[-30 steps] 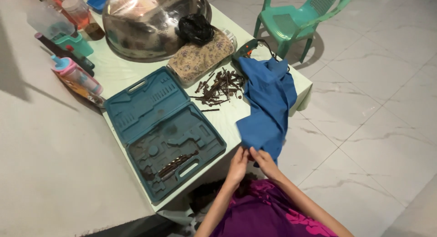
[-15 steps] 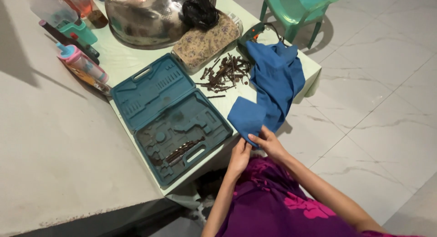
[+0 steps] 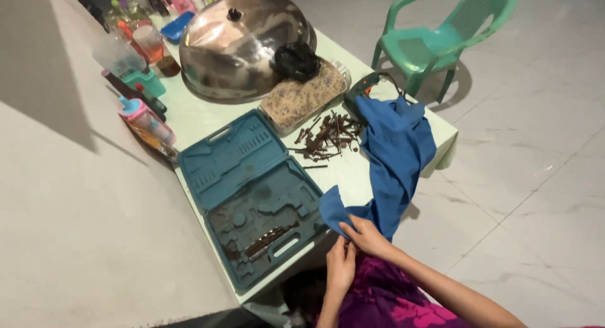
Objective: The person wipes drill bits with a blue cloth and places them into designated slots in a teal toolbox. They handle multiple drill bits one at a time, cleaning each before returning it to the case.
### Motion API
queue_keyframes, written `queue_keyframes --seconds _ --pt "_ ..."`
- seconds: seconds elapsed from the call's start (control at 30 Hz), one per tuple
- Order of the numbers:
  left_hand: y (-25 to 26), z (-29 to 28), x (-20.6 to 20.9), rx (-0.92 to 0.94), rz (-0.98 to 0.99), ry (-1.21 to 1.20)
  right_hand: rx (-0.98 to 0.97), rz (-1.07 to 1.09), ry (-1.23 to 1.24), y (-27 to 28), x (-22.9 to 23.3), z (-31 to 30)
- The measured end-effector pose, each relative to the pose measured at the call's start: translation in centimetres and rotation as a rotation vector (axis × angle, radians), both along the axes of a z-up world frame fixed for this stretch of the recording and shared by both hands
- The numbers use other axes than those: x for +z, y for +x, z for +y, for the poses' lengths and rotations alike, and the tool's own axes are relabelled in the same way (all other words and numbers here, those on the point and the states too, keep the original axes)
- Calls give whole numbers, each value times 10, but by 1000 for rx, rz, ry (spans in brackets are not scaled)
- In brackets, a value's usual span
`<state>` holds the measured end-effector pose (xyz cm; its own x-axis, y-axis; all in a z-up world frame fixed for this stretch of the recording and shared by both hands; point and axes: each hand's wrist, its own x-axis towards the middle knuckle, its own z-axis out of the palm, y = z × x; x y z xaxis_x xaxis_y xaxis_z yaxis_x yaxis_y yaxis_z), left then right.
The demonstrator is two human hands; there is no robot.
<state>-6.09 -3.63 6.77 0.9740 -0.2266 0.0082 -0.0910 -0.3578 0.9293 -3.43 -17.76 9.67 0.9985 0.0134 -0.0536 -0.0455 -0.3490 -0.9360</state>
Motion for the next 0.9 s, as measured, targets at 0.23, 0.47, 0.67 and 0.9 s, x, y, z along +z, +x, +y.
queue_keyframes --seconds 0.23,0.47,0.67,0.9 --pt "8 19 1 44 75 -81 -57 232 86 31 -43 16" --pt "11 33 15 67 442 -590 -181 379 433 39 -17 41" --pt "9 46 19 -150 721 -1234 -334 383 813 50 0 53" --pt "4 28 37 -428 821 -1651 -383 242 882 54 46 57"
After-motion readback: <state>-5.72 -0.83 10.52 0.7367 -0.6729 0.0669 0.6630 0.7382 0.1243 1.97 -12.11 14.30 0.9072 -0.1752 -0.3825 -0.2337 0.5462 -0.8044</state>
